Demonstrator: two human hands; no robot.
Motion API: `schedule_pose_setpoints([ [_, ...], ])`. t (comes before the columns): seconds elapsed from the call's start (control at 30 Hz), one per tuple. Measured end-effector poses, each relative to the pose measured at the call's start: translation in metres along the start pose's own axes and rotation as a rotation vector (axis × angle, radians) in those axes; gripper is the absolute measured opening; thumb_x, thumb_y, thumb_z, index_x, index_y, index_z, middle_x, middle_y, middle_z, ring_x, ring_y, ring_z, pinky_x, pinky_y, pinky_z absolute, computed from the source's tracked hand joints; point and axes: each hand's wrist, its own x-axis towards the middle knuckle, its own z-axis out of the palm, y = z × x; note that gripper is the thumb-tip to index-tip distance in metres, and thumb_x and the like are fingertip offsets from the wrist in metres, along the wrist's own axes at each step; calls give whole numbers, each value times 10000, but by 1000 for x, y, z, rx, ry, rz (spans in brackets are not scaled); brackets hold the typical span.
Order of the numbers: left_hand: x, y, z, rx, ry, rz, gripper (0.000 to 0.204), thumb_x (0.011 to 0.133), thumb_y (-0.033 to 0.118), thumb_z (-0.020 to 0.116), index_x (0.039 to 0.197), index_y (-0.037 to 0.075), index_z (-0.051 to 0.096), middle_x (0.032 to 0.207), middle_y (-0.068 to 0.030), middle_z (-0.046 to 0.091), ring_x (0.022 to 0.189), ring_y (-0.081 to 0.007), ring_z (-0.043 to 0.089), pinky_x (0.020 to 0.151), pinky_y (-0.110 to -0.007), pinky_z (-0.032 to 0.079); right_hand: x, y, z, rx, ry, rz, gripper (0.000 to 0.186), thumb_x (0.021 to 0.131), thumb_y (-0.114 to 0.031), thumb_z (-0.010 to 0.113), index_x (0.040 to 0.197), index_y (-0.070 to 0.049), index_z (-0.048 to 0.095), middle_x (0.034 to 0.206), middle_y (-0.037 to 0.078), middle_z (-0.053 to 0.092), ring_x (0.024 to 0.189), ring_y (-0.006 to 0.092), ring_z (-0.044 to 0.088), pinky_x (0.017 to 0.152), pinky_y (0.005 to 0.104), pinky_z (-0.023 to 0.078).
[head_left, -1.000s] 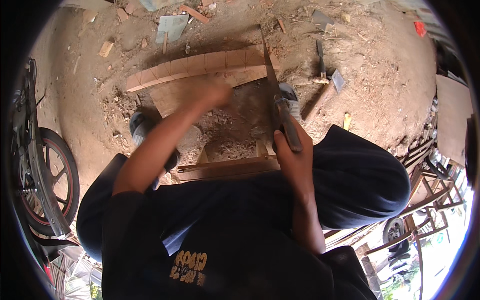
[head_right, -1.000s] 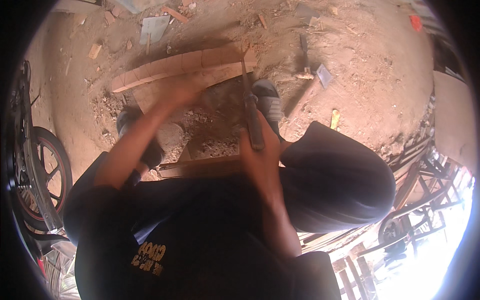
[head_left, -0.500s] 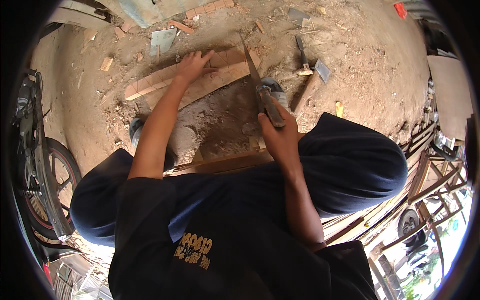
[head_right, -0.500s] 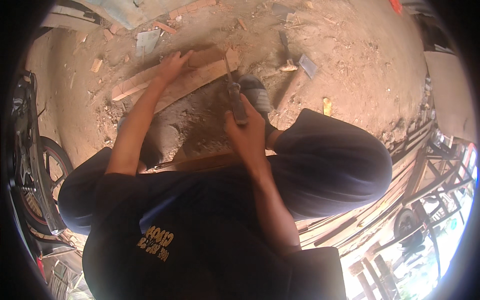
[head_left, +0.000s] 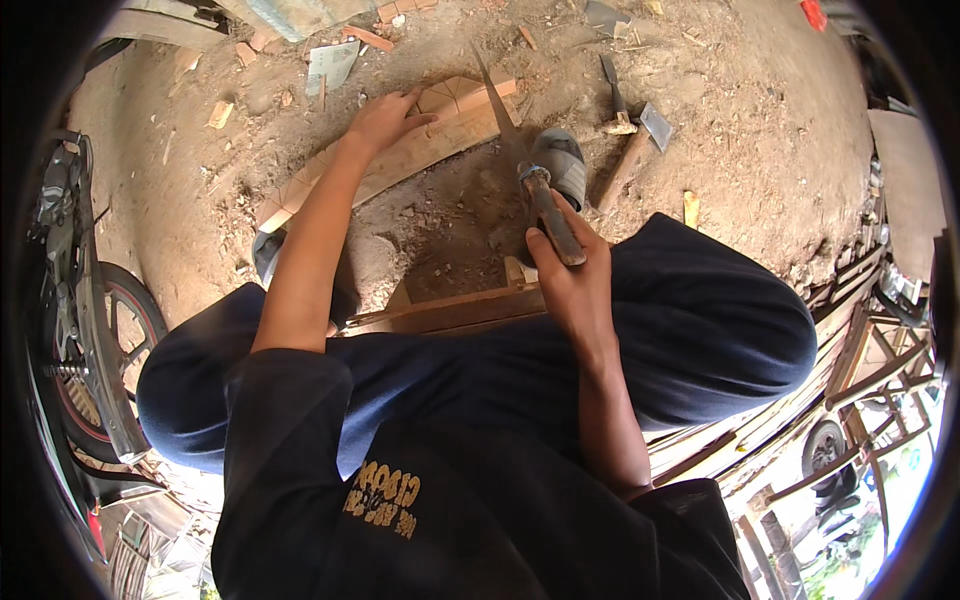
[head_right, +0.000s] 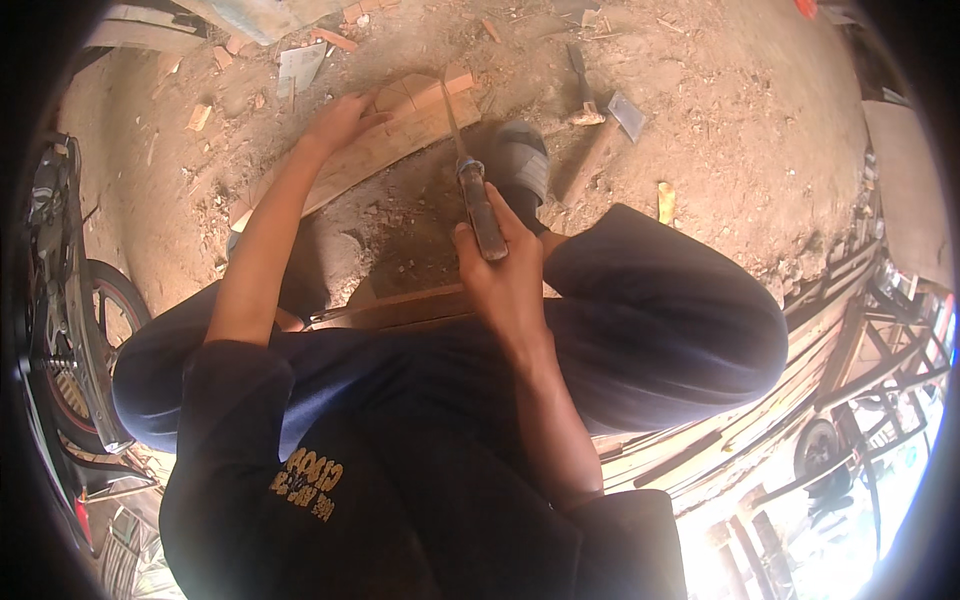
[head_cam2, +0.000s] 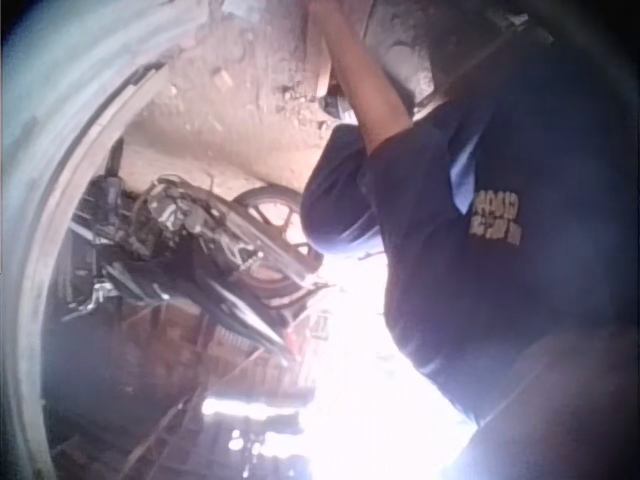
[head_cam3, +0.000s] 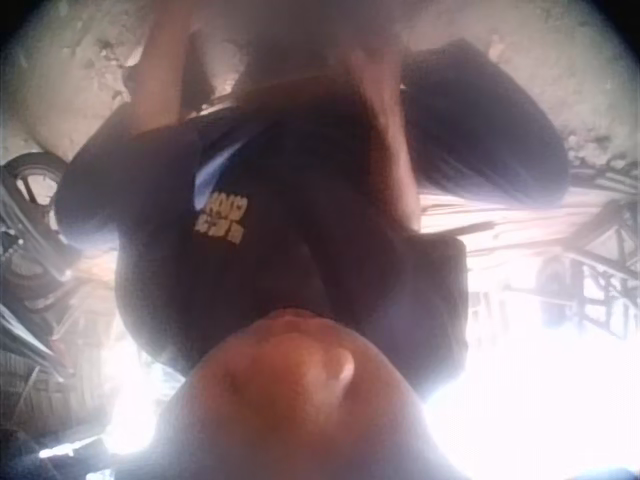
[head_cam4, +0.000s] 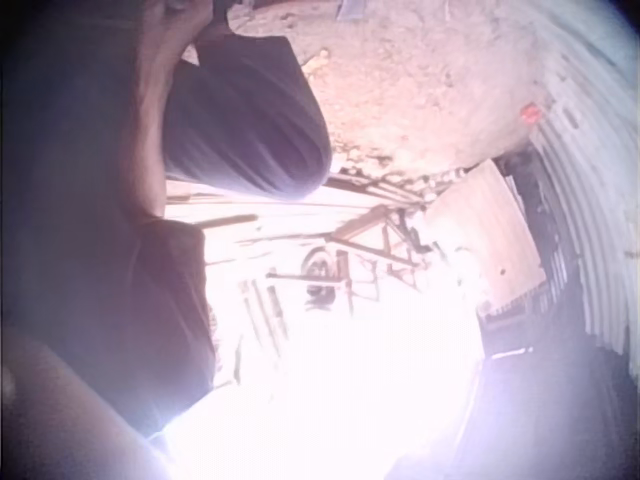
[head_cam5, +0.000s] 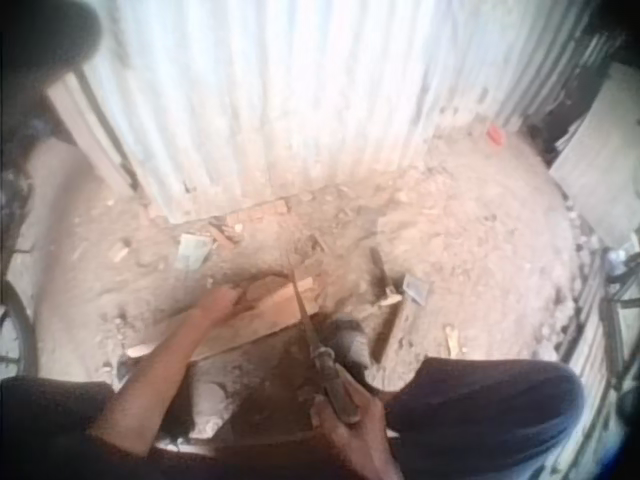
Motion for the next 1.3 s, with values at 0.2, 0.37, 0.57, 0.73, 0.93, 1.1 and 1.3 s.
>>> schedule_pose_setpoints([
  [0.2,-3,-5,-6,87,-49,42,871,929,750,442,1540,130,407,1120,-186,638,1071,-364,637,945,-464,520,-6,15,-9,9,-53,-83,513,904,-73,645,1370,108,533,981,194,727,904,158,669,834,307,517],
  [0.37,-11,14,-14,111,-100,-27,858,948,708,463,1552,106,365,1203,-190,611,1124,-371,621,967,-457,510,-16,17,-12,44,-69,-27,522,906,-87,650,1384,86,532,945,130,703,878,116,633,802,277,509],
  [0.57,-9,32,-16,192,-111,27,750,998,585,496,1532,72,379,1247,-193,594,1158,-383,602,968,-470,503,-17,23,-24,41,-62,28,525,905,-98,653,1383,85,536,888,68,684,810,83,599,752,257,504],
  [0.73,-1,29,-23,92,-92,82,683,1033,517,470,1546,78,364,1255,-195,587,1162,-387,593,969,-464,497,-18,28,-27,39,-27,29,516,905,-89,645,1369,107,534,993,178,706,926,168,657,825,290,517],
  [0.93,11,15,-10,6,-96,39,643,1043,500,431,1561,125,362,1321,-194,572,1215,-386,567,1022,-476,470,-22,25,-23,73,16,-8,528,911,-100,653,1365,132,516,1059,283,714,1037,200,691,889,308,515],
  [1.1,8,15,16,-67,74,16,611,1027,555,426,1443,112,489,1344,-210,573,1239,-394,559,1041,-495,457,-31,7,-19,11,-31,100,523,930,-101,634,1381,128,503,975,219,704,928,160,665,829,299,517],
  [1.3,9,35,14,44,112,-36,774,924,764,428,1290,98,574,1261,-225,646,1221,-411,584,1045,-506,456,-49,7,-10,-54,-7,44,506,949,-95,615,1396,110,497,984,215,689,925,181,669,822,306,516],
])
